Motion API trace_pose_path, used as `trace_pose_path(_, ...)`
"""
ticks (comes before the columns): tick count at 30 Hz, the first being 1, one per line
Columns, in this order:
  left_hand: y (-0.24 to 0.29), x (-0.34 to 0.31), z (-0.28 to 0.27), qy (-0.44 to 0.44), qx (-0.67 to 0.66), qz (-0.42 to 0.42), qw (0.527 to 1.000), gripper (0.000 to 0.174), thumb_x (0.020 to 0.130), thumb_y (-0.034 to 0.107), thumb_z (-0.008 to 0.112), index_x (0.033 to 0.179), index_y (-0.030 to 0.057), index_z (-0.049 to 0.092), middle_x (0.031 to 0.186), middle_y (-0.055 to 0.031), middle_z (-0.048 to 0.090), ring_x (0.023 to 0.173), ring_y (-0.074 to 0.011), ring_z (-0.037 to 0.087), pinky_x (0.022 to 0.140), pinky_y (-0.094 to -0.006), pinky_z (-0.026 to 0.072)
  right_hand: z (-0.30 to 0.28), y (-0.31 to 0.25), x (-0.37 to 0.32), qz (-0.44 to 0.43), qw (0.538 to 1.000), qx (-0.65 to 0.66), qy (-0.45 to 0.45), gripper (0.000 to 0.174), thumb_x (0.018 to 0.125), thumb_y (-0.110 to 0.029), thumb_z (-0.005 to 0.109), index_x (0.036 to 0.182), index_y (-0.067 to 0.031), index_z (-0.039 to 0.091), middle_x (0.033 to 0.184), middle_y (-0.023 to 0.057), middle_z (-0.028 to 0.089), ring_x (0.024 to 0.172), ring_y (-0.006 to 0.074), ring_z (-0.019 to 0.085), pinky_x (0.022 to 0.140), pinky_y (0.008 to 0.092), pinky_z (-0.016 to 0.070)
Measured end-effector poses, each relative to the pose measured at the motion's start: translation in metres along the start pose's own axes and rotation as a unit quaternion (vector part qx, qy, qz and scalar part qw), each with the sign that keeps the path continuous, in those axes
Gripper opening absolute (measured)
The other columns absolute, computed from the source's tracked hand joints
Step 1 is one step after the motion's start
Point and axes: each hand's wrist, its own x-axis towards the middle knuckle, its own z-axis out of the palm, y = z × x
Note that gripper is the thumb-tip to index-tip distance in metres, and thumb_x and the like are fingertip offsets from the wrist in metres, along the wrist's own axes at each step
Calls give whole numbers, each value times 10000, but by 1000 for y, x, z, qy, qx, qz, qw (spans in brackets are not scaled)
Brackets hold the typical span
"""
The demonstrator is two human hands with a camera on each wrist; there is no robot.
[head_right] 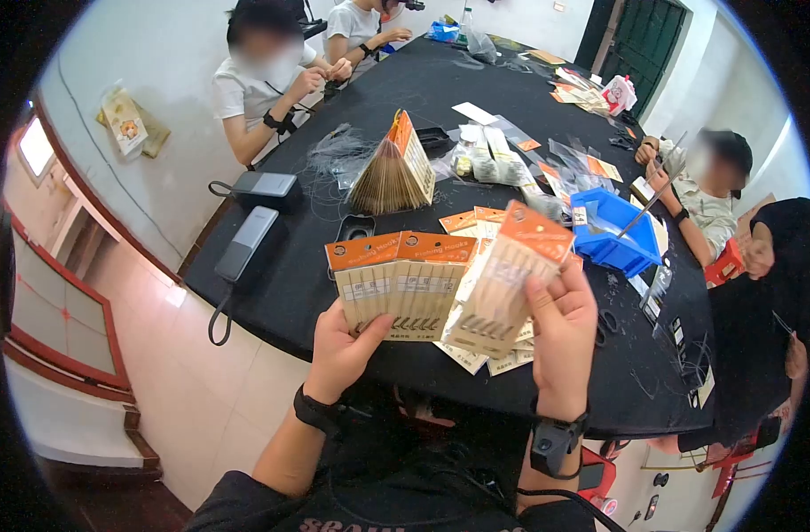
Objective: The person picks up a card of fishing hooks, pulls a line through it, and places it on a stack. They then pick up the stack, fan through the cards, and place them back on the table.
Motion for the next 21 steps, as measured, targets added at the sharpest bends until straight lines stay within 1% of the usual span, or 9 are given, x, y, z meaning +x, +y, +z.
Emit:
trace_pose_path(3,4,1,0,-9,7,7,1000,315,910,53,666,1193,-69,603,1089,-133,725,978,-154,682,849,-292,531,12,13,-10,2,997,-72,-4,352,966,-50,612,1302,33,547,1203,120,676,1081,149,644,946,271,484)
trace_pose_path(6,4,0,1,-15,-8,-1,1000,314,914,62,665,1193,-68,599,1090,-133,723,976,-151,679,850,-293,530,27,25,-20,47,996,-69,-40,312,980,-48,588,1276,44,549,1185,112,676,1056,136,640,921,264,485)
trace_pose_path(9,1,-2,-3,-26,-30,-11,999,327,921,80,669,1202,-66,587,1092,-126,718,983,-150,672,860,-294,525,41,36,-21,46,997,-30,-59,299,979,-44,589,1261,47,547,1178,108,670,1059,134,630,906,264,487)
trace_pose_path(13,-3,-2,-6,-61,-32,-14,998,340,937,103,660,1221,-60,568,1104,-114,709,1004,-150,654,888,-301,513,41,34,-15,16,1000,-17,1,304,971,-38,602,1257,45,545,1162,99,668,1056,137,624,903,269,487)
trace_pose_path(15,-5,-2,-5,-42,-61,-19,997,347,947,112,648,1234,-61,561,1141,-120,692,1032,-152,640,903,-304,505,37,28,-11,-16,1000,-6,22,306,966,-37,611,1255,40,548,1146,94,670,1041,137,625,903,270,486)
trace_pose_path(16,-6,-2,-4,-33,-75,-23,996,351,951,116,643,1241,-62,557,1159,-123,684,1047,-154,633,911,-305,500,34,27,-10,-26,999,-12,18,297,964,-39,614,1245,38,556,1141,88,670,1037,137,625,902,269,487)
trace_pose_path(18,-5,-2,-4,-72,-71,-21,995,357,957,113,626,1258,-62,548,1192,-125,663,1073,-156,617,922,-308,492,28,27,-12,-43,999,-21,12,279,961,-43,621,1226,33,572,1131,78,669,1030,137,625,899,268,488)
trace_pose_path(19,-3,-2,-4,-91,-67,-21,993,360,959,111,618,1266,-62,543,1209,-127,653,1085,-157,609,927,-309,488,28,30,-16,-20,999,-28,-2,270,958,-41,624,1215,29,581,1119,70,670,1024,138,627,895,269,490)
trace_pose_path(21,8,-1,-5,-160,-18,-17,987,370,940,108,638,1260,-56,554,1212,-137,645,1087,-171,611,924,-312,486,32,36,-24,24,998,-42,-26,252,952,-37,632,1194,22,600,1095,53,671,1013,139,629,886,269,495)
